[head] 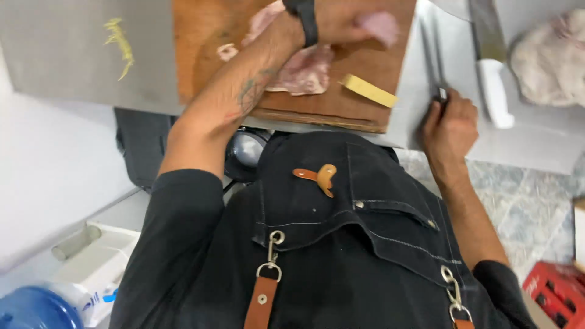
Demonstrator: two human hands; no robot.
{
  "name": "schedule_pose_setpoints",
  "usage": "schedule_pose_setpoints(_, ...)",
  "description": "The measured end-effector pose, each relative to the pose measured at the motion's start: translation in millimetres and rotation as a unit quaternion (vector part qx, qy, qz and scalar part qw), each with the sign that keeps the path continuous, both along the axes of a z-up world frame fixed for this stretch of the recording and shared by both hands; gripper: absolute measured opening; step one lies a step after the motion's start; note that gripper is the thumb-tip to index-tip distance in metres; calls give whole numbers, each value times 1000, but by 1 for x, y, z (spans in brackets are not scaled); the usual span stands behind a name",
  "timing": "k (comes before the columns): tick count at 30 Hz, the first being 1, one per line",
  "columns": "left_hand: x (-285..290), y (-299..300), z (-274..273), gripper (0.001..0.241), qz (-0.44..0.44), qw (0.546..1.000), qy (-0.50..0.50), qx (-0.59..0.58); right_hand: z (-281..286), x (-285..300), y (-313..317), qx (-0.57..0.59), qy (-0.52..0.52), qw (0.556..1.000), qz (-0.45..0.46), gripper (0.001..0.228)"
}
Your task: Stuffing a piece of meat with cheese and ham and rolling it up on a wooden cutting board.
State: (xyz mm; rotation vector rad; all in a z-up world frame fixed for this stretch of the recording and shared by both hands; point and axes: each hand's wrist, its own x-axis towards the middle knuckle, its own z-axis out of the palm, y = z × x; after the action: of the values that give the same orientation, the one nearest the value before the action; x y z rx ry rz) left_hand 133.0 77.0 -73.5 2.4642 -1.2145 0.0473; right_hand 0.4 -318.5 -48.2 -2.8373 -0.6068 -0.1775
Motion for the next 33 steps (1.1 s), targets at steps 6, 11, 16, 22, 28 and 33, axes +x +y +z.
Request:
schedule_pose_setpoints(6, -70, 68, 157, 75, 225, 836, 495, -73, -4, 2, 0, 92, -23, 995, -13, 32)
schedule_pose_setpoints(11, -120, 92, 124, 32, 193, 948, 249, -49, 31, -1, 33, 20, -163, 986, 2, 52)
schedule_pose_setpoints(16, -137, 96, 80, 32, 149, 957, 237, -74, 60, -11, 131, 136, -78, 976, 154, 31)
schedule_pose_setpoints(22, -140, 143, 101, 24, 294, 890, 280, -208, 50, 9, 238, 157, -61, 935, 312, 19)
schedule_pose_setpoints(28, -133, 121, 117, 24, 265, 904, 311, -123, 62, -3, 252, 80, -46, 937, 336, 11)
schedule_pose_setpoints(33, -112, 110, 65, 19, 156, 962, 202, -93, 50, -7, 238, 91, -16, 955, 282, 17)
